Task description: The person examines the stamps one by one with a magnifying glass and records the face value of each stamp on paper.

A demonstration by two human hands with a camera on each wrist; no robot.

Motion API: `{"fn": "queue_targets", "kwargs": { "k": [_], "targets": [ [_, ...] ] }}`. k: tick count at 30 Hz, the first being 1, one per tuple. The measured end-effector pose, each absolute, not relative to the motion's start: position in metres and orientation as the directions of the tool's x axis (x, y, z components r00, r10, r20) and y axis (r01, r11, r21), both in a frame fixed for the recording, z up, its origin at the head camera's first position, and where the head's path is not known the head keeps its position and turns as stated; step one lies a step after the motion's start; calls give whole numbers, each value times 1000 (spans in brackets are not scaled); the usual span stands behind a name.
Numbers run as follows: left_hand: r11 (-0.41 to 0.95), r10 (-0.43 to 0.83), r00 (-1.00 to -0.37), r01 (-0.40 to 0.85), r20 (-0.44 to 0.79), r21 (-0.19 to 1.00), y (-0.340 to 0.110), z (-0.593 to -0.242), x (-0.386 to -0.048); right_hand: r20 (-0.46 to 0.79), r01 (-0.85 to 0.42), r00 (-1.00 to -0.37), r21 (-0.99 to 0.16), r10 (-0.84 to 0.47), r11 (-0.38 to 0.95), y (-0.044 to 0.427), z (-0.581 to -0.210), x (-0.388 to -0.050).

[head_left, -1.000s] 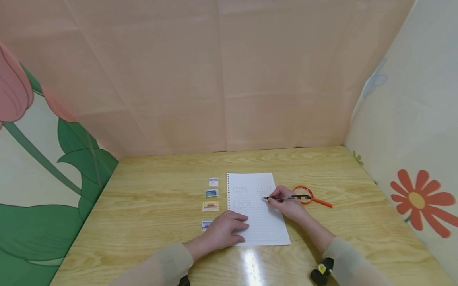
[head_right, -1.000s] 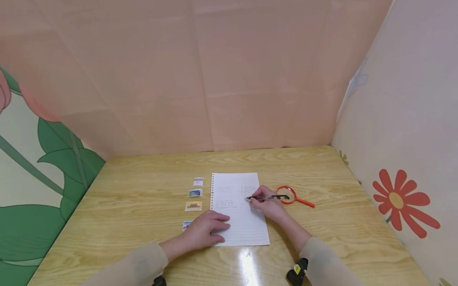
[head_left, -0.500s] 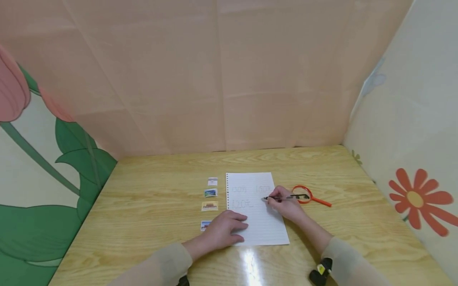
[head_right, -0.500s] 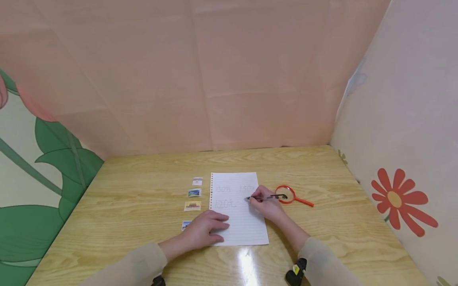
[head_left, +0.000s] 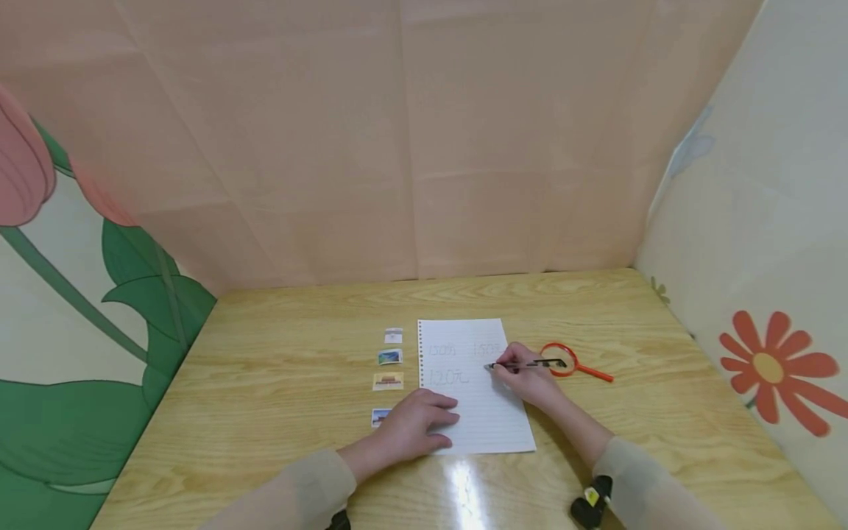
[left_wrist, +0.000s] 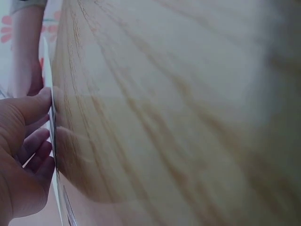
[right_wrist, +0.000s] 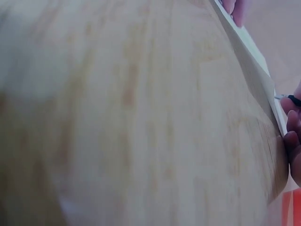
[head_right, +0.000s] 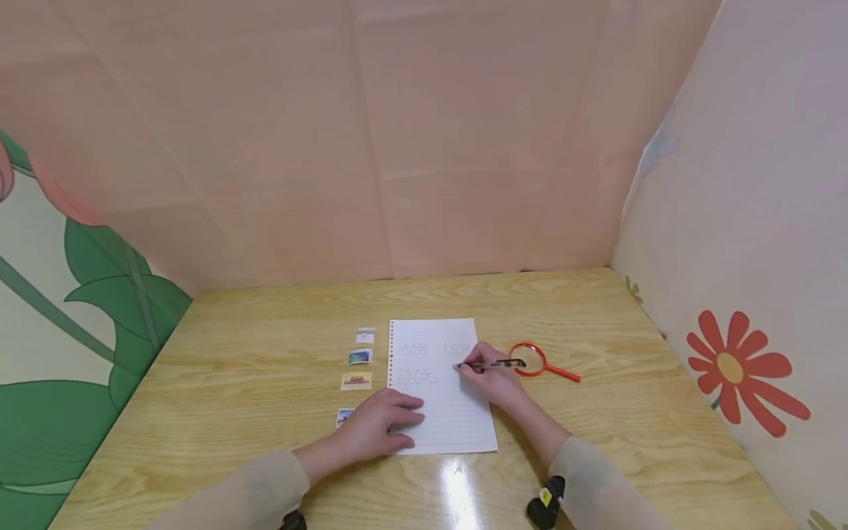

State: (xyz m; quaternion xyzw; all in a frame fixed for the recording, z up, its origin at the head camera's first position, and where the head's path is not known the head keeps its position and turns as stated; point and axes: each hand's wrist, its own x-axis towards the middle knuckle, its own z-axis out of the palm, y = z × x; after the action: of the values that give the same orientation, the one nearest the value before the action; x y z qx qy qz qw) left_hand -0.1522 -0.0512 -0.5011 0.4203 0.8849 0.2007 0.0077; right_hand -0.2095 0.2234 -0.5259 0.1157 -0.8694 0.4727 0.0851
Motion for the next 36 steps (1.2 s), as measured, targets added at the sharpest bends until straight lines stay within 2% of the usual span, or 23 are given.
{"fn": "queue_targets", "kwargs": {
  "k": [6,17,25,36],
  "targets": [
    [548,760,-625,763,177,341,-51,-501,-152,220,-265,-964,-799,-148,540,222,-524,-209],
    [579,747,-651,736,135,351,-50,-500,-153,241,-302,-953,-780,-183,548,225,-521,-203],
    [568,748,-644,746,159,349,-50,-500,-152,193,-271,-962,-780,-194,565,230,-515,-193],
    [568,747,-646,743,156,355,-50,-500,-152,289,-385,-922,-761,-260,522,223,-517,-190]
  ]
}}
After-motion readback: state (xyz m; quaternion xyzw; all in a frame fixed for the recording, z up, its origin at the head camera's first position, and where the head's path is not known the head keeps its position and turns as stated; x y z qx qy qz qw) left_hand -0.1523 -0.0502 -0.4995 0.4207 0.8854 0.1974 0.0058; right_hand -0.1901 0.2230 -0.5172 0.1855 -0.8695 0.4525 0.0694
